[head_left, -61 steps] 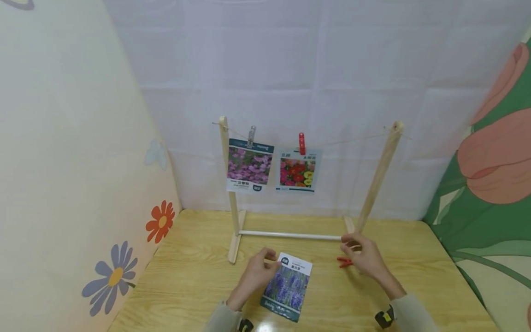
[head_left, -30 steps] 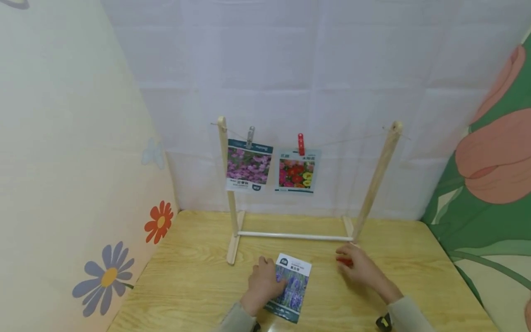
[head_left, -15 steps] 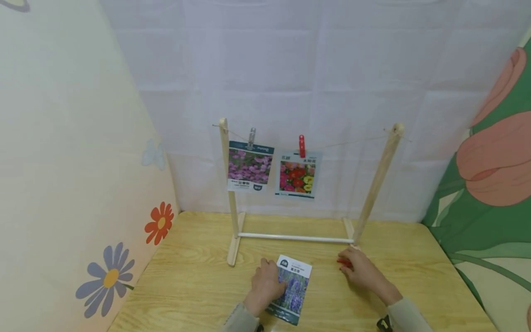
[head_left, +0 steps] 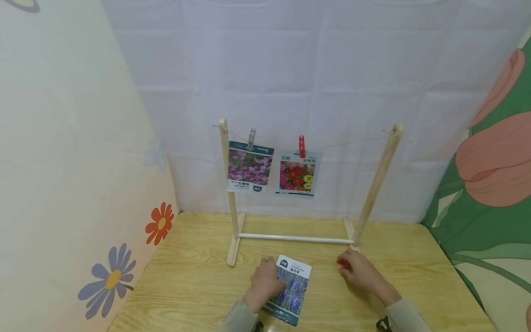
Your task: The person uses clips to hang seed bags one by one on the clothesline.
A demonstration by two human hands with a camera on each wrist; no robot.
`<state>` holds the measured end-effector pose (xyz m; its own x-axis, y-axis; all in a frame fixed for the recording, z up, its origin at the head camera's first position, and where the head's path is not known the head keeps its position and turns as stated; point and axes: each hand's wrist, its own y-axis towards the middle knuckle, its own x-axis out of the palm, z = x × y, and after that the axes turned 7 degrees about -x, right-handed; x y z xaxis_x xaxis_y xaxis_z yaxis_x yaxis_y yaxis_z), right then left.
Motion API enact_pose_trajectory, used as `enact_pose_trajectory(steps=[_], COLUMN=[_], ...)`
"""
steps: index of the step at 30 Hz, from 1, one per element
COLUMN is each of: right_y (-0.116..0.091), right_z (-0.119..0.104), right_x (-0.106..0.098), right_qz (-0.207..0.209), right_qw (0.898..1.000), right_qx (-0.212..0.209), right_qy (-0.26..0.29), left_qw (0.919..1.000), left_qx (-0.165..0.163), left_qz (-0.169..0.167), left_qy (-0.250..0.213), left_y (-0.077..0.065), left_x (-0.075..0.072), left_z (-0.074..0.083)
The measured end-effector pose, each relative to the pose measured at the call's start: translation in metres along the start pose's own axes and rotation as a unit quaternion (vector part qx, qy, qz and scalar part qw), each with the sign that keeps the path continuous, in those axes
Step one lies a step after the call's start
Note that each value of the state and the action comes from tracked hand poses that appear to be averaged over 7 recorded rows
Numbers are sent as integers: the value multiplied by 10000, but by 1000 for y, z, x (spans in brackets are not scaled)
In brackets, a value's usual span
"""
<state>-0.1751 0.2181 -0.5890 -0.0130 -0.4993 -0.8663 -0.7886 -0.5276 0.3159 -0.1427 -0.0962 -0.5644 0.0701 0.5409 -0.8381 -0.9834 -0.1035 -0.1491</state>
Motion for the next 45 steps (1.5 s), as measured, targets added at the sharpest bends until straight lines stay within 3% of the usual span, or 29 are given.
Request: enact_pose_trajectory(steps=[5, 12, 19, 31, 39, 45], right_y=[0, 1, 0, 3, 5, 10], right_z=[-2, -5, -6, -3, -3, -4], right_x=[0, -3, -2, -4, -10, -18], right_qz=[-1, -141, -155, -187, -4, -35], right_qw=[9999, 9998, 9998, 9994, 9983, 9949], right_qx=[21, 68, 89, 138, 19, 220], right_qy=[-109, -102, 16, 253, 580, 983], left_qw=[9998, 9965, 9938, 9813, 9787, 9742], left_qx=[73, -83, 88, 52, 220, 421], left_qz=[-21, -517, -684, -1020, -974, -943], left_qy=[-193, -657, -871, -1630, -1795, -2009], left_y=[4, 11, 12, 17, 20, 20], left_x=[0, -3, -4, -6, -6, -8], left_z=[-8, -18, -23, -25, -23, -21])
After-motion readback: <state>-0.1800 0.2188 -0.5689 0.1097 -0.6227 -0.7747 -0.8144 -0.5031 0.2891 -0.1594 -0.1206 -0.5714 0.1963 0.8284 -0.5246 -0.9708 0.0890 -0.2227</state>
